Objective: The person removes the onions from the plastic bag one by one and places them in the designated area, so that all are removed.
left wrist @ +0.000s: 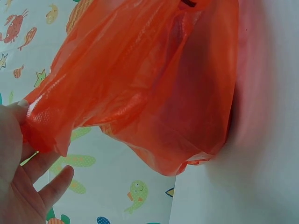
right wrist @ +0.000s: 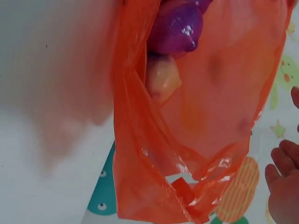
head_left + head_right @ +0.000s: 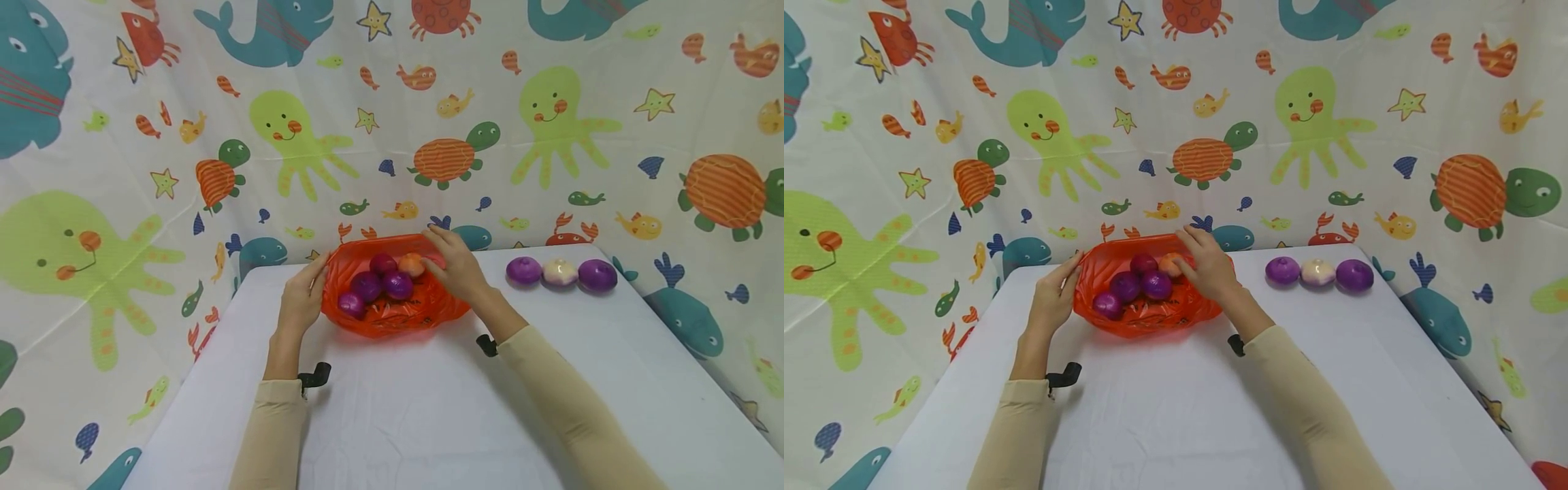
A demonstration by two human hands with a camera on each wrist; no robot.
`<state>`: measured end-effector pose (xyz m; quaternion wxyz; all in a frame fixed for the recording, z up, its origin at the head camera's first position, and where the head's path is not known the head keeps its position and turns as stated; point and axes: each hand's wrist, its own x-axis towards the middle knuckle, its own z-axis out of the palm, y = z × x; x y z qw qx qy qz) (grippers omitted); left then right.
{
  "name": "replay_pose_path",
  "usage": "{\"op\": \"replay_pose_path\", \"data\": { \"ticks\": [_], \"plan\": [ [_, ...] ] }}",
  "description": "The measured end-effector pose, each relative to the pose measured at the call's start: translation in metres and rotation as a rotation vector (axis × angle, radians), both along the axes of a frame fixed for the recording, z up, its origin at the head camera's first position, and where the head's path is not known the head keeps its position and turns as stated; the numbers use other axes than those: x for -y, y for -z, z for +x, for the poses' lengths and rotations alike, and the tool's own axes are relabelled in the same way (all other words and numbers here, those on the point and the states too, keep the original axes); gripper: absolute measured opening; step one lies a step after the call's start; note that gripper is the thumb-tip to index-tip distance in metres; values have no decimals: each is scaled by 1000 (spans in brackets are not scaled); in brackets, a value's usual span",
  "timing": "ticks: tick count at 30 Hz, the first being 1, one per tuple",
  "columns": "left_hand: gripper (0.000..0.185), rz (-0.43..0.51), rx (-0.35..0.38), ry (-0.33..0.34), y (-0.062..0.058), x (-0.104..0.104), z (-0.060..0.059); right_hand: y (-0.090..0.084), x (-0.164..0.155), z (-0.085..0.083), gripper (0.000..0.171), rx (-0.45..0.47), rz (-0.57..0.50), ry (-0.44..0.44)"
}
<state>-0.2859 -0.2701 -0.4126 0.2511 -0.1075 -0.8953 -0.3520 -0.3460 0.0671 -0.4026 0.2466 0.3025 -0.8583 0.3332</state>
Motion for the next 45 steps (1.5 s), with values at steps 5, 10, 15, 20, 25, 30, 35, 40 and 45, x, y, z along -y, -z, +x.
{"op": "replay_pose_path", "data": {
  "ticks": [5, 10, 15, 20, 25, 30, 35, 40, 45],
  "plan": [
    [47, 3, -2, -1, -1, 0, 0, 2, 7, 2, 60, 4, 45, -13],
    [46, 1, -13, 0, -1, 1, 0, 7, 14, 2, 59, 27, 89, -27],
    [45, -10, -31, 3, 0, 2, -1, 9, 19, 3, 58, 70, 104, -49],
    [45, -6, -22, 3, -1, 2, -2, 13, 25, 2, 61, 97, 121, -64],
    [46, -7, -7, -3, -1, 1, -1, 15, 31, 3, 61, 118, 126, -84],
    [46, -9, -13, -4, -2, 1, -1, 18, 35, 3, 57, 127, 146, -106],
    [46, -10, -10, -1, 0, 2, -1, 22, 37, 2, 55, 116, 138, -121],
    [46, -5, -6, 6, 1, 2, -2, 27, 40, -2, 56, 147, 147, -131],
    [46, 0, -6, 9, 1, 1, -1, 33, 42, -6, 58, 205, 183, -125]
  ]
}}
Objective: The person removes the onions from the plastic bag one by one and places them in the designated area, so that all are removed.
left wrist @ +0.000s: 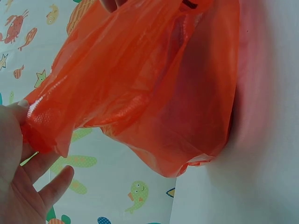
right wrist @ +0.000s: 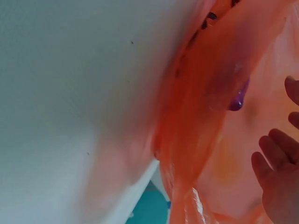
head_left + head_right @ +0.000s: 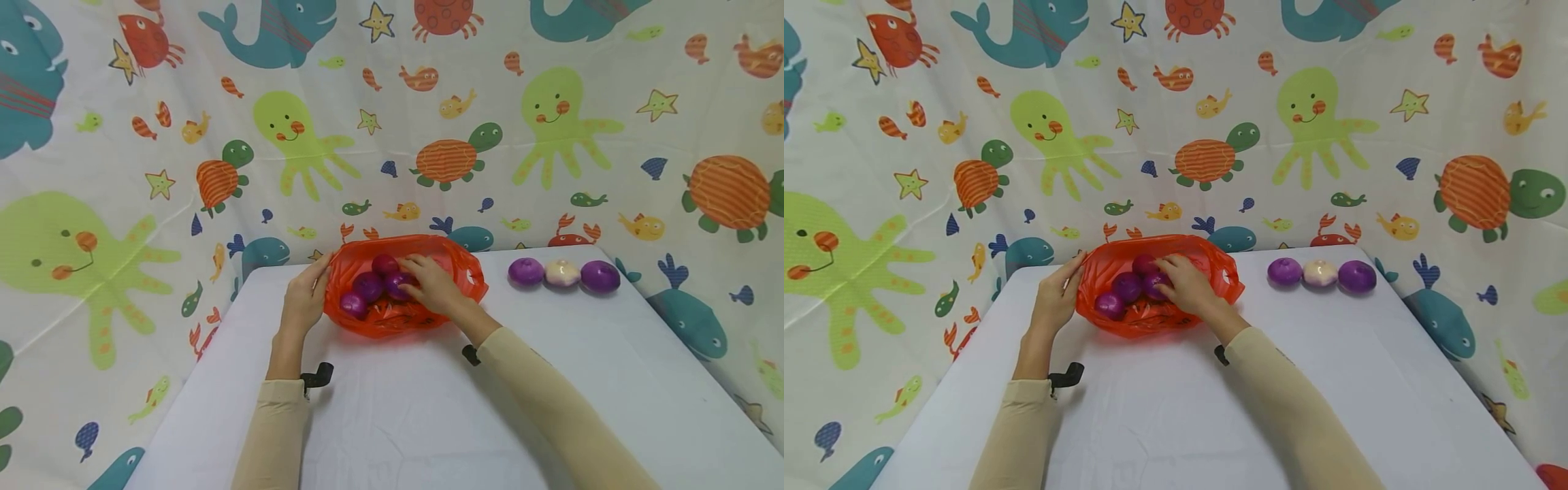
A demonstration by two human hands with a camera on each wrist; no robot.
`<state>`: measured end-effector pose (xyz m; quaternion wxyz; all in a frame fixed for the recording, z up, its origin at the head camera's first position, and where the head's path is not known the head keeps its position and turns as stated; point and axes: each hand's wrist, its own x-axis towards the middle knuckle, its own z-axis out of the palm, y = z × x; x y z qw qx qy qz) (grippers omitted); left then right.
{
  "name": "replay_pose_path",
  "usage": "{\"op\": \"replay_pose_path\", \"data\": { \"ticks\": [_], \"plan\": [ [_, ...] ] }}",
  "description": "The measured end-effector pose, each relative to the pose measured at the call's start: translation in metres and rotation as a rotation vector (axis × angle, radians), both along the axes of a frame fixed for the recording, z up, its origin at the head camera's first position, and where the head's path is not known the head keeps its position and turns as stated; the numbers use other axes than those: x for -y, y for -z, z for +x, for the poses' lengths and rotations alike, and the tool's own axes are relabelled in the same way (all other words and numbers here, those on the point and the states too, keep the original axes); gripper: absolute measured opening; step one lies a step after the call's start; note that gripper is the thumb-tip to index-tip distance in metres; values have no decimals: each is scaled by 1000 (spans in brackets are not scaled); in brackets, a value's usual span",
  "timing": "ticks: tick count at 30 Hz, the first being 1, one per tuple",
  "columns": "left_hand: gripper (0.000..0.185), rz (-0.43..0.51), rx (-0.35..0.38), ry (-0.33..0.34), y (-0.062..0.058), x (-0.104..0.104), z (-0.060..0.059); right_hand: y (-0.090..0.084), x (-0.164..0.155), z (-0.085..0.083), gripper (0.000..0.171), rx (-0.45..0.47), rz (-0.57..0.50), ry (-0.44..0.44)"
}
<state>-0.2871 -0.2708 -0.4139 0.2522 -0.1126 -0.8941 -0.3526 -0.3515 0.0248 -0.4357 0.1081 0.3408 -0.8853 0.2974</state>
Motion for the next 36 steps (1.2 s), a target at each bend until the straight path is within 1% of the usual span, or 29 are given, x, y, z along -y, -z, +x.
{"op": "replay_pose_path", "data": {
  "ticks": [7, 13, 17, 26, 30, 36],
  "plan": [
    [46, 2, -13, 4, 2, 0, -1, 7, 4, -4, 58, 32, 47, 27],
    [46, 9, -13, 4, 2, 0, -1, 11, 8, -7, 56, 64, 55, 32],
    [46, 9, -12, 2, 2, 0, -1, 14, 10, -9, 59, 89, 72, 24],
    [46, 3, 2, -13, 3, 0, 0, 23, 14, -14, 64, 77, 151, 3],
    [47, 5, 6, -13, 2, -1, 1, 24, 14, -14, 66, 104, 152, -4],
    [46, 7, 0, -6, 0, -1, 2, 24, 16, -10, 67, 152, 163, 31]
  ]
}}
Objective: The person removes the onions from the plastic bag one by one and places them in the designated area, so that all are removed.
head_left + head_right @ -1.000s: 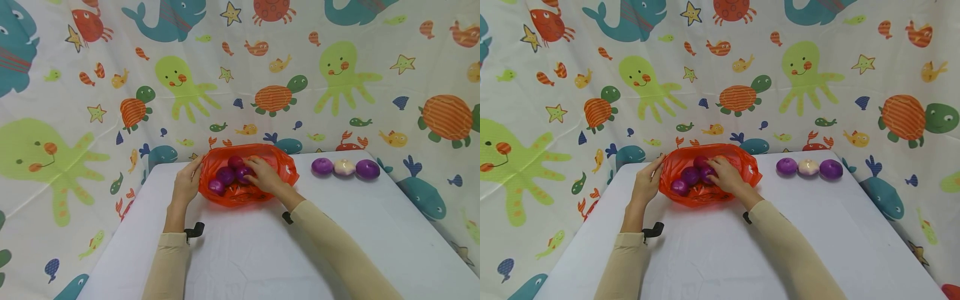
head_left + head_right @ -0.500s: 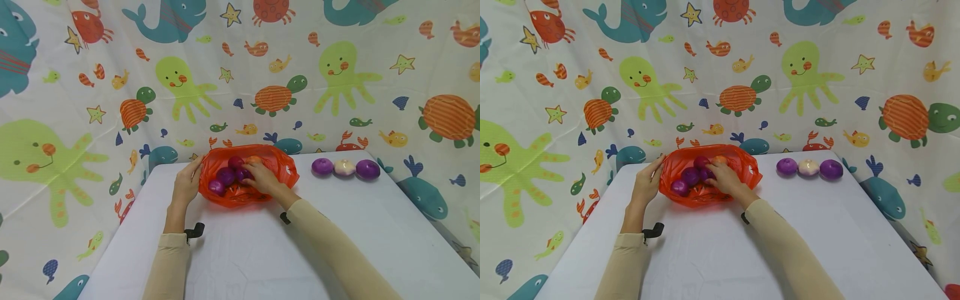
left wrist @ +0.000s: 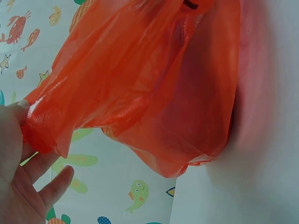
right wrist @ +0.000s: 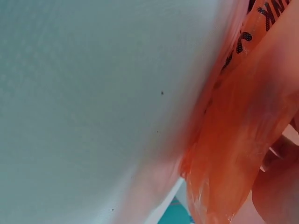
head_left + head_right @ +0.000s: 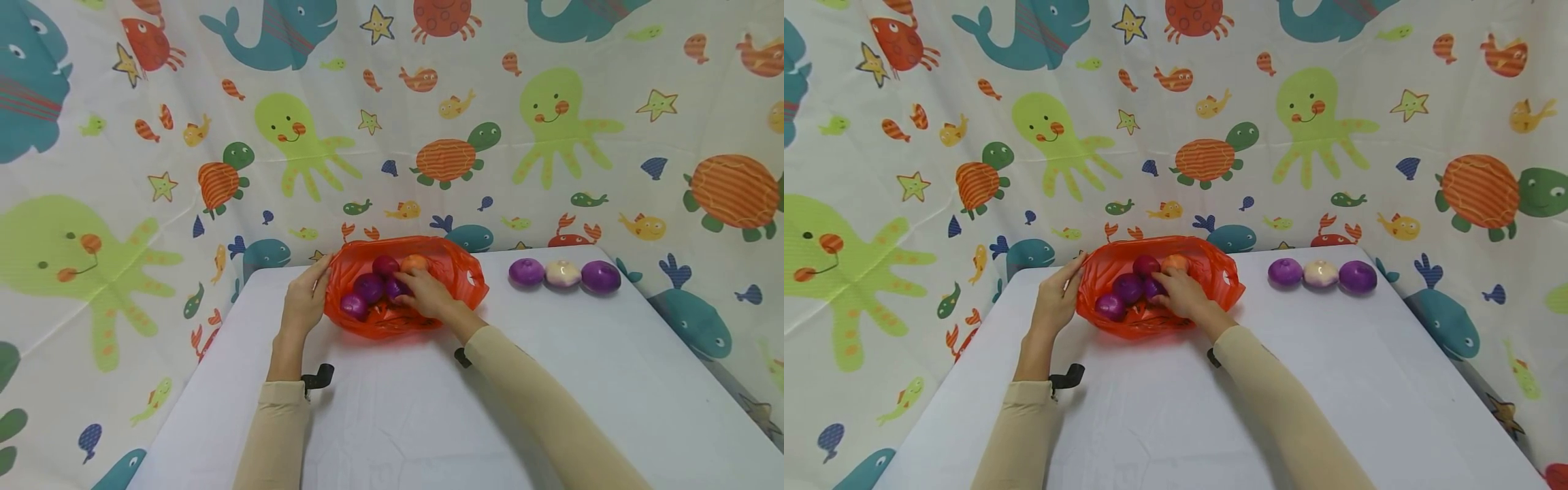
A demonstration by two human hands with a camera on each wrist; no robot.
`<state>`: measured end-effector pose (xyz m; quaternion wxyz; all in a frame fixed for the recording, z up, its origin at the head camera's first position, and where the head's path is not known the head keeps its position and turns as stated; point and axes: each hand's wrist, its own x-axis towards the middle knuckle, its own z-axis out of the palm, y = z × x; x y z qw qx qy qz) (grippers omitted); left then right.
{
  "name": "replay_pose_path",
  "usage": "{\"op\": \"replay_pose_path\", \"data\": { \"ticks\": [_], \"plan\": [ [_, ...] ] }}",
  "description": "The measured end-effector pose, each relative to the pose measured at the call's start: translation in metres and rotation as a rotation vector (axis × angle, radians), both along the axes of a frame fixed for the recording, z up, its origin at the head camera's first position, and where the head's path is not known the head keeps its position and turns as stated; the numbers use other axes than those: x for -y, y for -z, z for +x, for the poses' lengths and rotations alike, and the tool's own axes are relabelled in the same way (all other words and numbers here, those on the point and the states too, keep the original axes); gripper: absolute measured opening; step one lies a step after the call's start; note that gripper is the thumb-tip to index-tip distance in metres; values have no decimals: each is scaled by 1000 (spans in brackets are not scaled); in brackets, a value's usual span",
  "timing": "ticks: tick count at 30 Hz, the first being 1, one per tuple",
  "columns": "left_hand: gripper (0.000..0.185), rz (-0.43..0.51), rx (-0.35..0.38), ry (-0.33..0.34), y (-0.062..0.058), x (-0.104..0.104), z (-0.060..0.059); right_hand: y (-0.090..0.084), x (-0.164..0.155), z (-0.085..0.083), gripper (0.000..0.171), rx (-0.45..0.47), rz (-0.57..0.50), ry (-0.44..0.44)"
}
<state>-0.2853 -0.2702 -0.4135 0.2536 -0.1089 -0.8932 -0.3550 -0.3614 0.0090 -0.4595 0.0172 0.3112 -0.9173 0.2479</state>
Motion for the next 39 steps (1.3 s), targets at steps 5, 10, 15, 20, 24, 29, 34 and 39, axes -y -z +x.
{"op": "replay_pose_path", "data": {
  "ticks": [5, 10, 15, 20, 24, 29, 34, 39],
  "plan": [
    [46, 7, -4, 15, -1, 3, -5, 2, 4, -1, 63, 7, 15, 0],
    [46, 9, -13, 27, 1, 6, -11, 4, 5, -5, 63, 10, 3, -55],
    [45, 4, -25, 35, 3, 10, -17, 7, 7, -9, 65, 31, -5, -70],
    [45, 3, -25, 43, 4, 14, -24, 8, 10, -12, 64, 34, -7, -63],
    [45, 6, -26, 50, 6, 16, -30, 10, 12, -16, 64, 8, -22, -60],
    [45, 11, -20, 57, 8, 19, -36, 9, 15, -19, 63, -39, -47, -40],
    [45, 13, -15, 60, 10, 22, -41, 6, 18, -20, 61, -61, -87, -22],
    [44, 13, -18, 65, 13, 25, -47, 1, 19, -21, 60, -63, -122, -7]
  ]
}}
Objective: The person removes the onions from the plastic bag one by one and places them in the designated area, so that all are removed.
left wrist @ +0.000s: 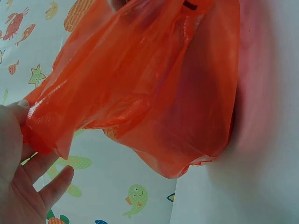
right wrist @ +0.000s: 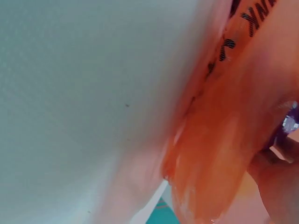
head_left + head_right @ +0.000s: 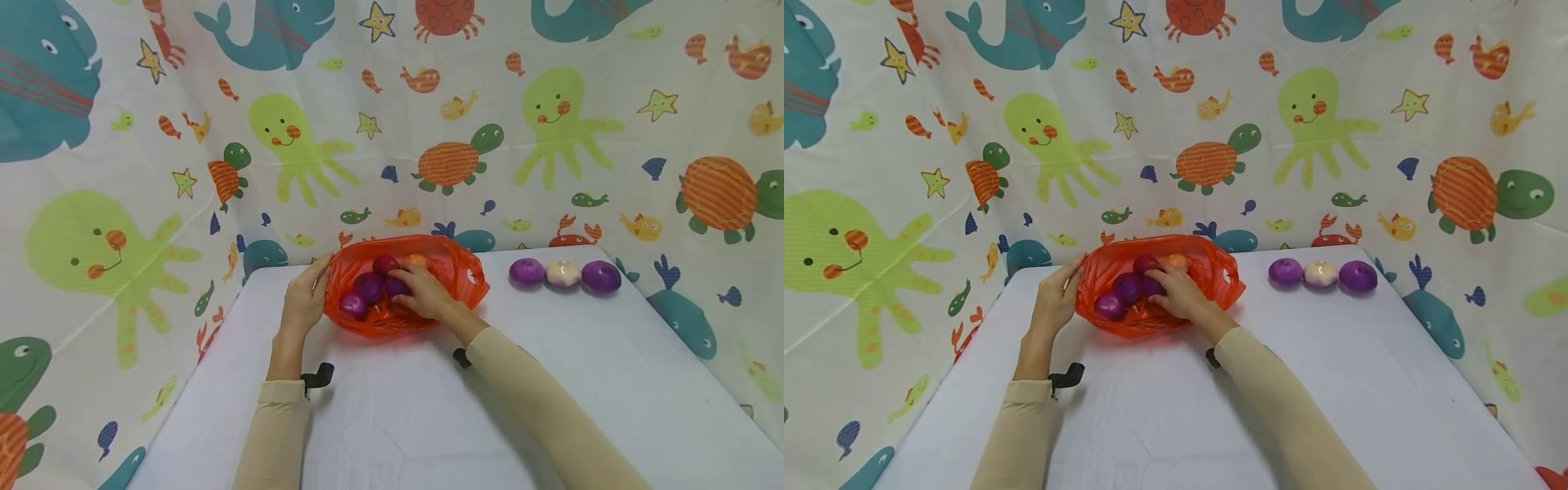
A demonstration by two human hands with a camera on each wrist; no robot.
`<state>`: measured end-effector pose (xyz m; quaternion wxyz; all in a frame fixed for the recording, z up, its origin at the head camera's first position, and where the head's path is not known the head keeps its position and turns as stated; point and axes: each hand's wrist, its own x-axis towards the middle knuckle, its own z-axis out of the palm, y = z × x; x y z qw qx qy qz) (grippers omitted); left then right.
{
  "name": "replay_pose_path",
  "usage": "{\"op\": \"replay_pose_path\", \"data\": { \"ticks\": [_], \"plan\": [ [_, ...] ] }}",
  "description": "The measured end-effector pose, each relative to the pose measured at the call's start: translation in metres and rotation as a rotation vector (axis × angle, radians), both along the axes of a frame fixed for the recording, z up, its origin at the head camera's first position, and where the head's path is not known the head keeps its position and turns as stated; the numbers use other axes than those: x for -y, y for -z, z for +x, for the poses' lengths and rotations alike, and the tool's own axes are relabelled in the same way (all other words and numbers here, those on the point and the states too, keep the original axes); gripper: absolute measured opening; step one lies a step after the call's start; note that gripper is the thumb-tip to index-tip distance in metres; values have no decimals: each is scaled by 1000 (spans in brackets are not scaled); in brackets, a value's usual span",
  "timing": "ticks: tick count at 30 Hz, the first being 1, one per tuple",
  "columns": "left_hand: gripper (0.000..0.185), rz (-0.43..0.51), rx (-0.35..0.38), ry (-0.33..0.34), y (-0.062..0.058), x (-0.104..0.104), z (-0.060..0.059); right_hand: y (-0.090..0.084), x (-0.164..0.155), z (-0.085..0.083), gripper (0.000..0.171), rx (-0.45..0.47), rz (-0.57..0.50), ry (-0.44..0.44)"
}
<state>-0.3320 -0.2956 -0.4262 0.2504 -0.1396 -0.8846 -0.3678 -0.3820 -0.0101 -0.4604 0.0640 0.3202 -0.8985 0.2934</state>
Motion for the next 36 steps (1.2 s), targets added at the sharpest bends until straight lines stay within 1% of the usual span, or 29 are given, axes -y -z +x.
{"op": "replay_pose_path", "data": {
  "ticks": [8, 13, 17, 25, 32, 36],
  "plan": [
    [44, -6, 0, -5, -1, 2, -3, -14, -3, 4, 59, -42, -17, 29],
    [44, -9, -7, 0, -1, 3, -4, -19, -7, 7, 61, -27, -37, 54],
    [44, -7, -8, 6, -1, 3, -6, -21, -13, 9, 61, -33, -64, 61],
    [44, -6, -16, 17, -1, 4, -10, -28, -30, 10, 59, -82, -136, 74],
    [44, -4, -18, 23, -1, 5, -13, -33, -43, 11, 60, -107, -151, 113],
    [44, -14, -22, 18, -1, 6, -15, -35, -49, 13, 61, -149, -175, 128]
  ]
}}
